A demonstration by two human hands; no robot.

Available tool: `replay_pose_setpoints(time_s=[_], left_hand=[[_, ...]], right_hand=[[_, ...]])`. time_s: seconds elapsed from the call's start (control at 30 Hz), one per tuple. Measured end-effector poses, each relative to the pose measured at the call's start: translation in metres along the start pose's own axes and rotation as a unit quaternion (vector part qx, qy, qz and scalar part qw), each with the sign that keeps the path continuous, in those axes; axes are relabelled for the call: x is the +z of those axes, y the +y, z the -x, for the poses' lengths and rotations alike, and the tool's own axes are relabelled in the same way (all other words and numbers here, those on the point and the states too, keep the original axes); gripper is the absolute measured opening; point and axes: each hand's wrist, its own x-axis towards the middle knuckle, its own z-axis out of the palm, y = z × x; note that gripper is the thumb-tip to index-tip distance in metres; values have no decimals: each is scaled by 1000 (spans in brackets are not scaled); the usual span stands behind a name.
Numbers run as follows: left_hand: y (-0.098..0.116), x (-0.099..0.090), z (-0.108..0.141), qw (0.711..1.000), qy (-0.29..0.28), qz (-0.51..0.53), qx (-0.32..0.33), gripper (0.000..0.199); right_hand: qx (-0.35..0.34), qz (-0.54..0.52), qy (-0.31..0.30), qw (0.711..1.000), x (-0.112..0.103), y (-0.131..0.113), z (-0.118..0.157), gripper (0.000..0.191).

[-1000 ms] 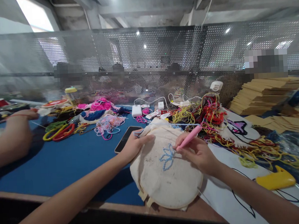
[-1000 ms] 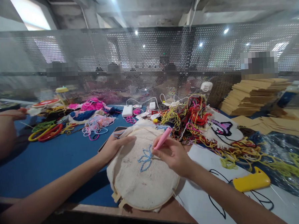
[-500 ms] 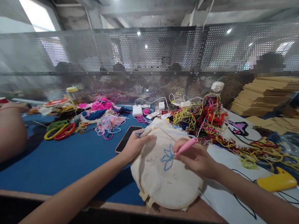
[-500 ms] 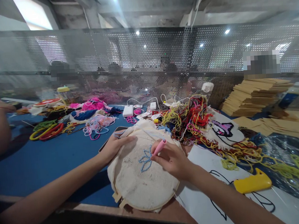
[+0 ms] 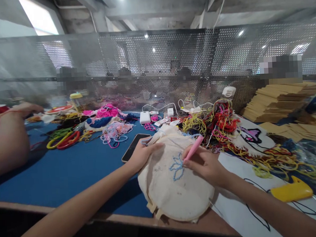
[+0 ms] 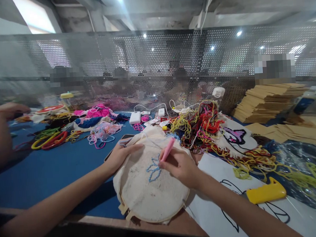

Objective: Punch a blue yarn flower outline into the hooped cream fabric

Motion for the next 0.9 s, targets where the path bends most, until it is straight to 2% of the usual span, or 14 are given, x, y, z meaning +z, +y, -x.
replay_pose_setpoints(time_s=[0.17,0.47,0.77,0.9], left_hand=[[-5,-3,-3,1000,2,-14,14,20],[-5,-3,-2,1000,19,-16,-2,18],[-7,-3,-3,1000,11,-18,0,22],[-2,0,-1,1000,7,-8,-3,22]], right_hand=[[12,-114,32,993,-2,-2,-1,19],[0,-147,41,988,-1,-1,-1,18],[-7,-130,35,991,2,-2,0,17],[-30,-69,18,997,0,1,2,13]])
